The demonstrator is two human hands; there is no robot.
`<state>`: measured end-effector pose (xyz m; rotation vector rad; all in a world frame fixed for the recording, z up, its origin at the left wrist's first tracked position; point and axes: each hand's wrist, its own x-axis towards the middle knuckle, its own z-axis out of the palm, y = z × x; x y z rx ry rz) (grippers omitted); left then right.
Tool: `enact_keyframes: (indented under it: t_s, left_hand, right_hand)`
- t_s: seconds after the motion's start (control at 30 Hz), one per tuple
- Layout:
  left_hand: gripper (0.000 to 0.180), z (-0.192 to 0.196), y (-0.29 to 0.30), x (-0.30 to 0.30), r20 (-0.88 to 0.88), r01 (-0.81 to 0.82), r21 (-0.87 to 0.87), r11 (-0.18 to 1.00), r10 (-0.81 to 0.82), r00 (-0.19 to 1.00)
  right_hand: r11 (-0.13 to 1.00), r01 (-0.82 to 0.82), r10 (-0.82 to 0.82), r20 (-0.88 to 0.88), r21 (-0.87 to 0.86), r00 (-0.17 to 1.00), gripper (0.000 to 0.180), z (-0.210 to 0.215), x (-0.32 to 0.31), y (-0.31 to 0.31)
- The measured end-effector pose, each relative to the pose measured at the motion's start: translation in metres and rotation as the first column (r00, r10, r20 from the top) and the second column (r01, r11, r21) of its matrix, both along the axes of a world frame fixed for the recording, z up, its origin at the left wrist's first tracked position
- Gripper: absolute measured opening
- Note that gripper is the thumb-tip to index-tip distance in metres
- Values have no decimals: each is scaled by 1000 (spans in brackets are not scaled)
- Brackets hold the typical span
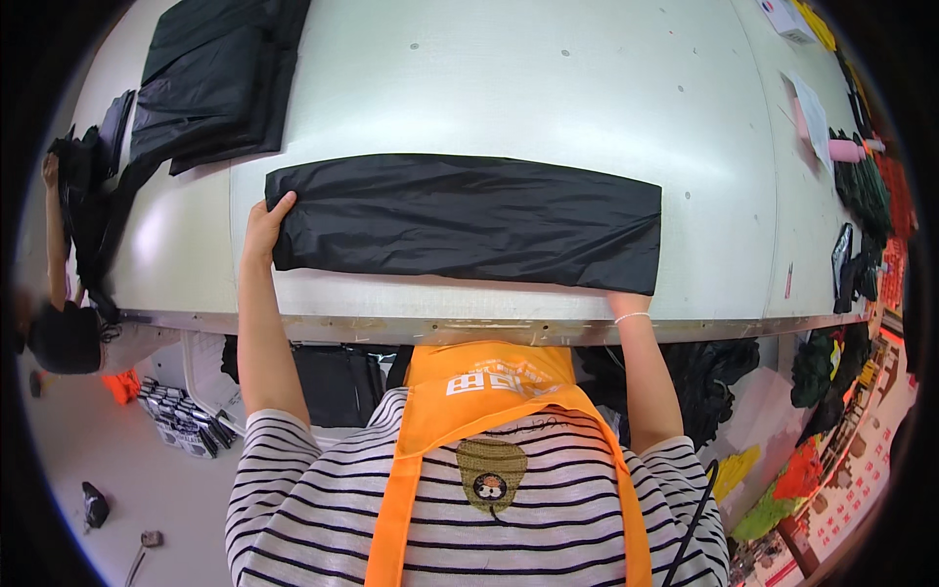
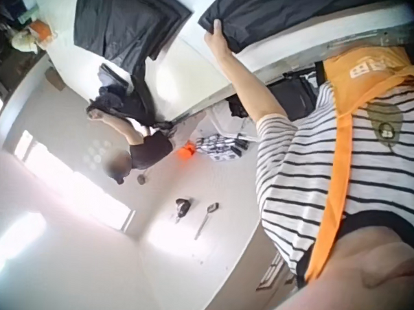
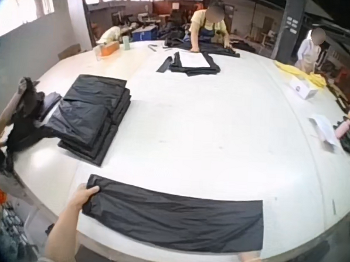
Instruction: The person folds black pants on a white table, aligns the edges, and stacks them. The person also uses a small tool to remove loose threads from the fabric before folding. The folded pants are placed in a neat pile on the table.
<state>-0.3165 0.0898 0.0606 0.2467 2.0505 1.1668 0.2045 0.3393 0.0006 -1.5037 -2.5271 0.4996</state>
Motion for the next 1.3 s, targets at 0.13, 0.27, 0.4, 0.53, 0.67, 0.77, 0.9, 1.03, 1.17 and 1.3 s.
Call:
enact_keyframes:
  t_s: [0.13, 0.27, 0.4, 0.53, 0.67, 0.77, 0.9, 1.03, 1.17, 1.3]
  left_hand:
    - [44, -15, 16, 3, -167, 39, -202, 979, -74, 983]
    - [42, -8, 6, 0, -5, 60, -111, 992, -61, 998]
    - [52, 24, 34, 6, -596, 57, -610, 790, -505, 624]
    - [52, 50, 157, 124, -695, 302, -364, 881, -473, 541]
    - [45, 17, 277, 277, -706, 789, -124, 602, -612, 356]
    - [39, 4, 341, 351, -639, 843, -244, 479, -733, 232]
    - [27, -29, 368, 376, -456, 838, -215, 502, -810, 368]
    - [21, -50, 365, 373, -319, 775, 9, 632, -733, 601]
    - [19, -52, 362, 376, -269, 754, 73, 653, -715, 645]
    - [18, -51, 360, 376, -283, 748, 77, 659, -705, 650]
  right_hand:
    - [942, -202, 249, 155, -269, 956, 42, 23, 5, -13]
    - [711, -702, 669, -277, -30, 689, 19, 72, -1, -35]
    - [987, -142, 153, -204, 68, 967, 32, 69, 49, -28]
    - [982, 188, -178, -219, 28, 959, 45, 32, 62, -34]
    - [959, 282, -275, -327, -28, 904, 43, 16, 60, -36]
    - [930, 367, -345, -392, -21, 853, 33, 12, 51, -34]
    - [906, 421, -390, -472, -44, 790, 21, 6, 57, -34]
    - [920, 387, -366, -484, -60, 795, 13, 16, 71, -37]
    - [956, 291, -249, -449, 26, 858, 14, 22, 80, -35]
    - [980, 197, -178, -341, 22, 923, 12, 20, 84, -28]
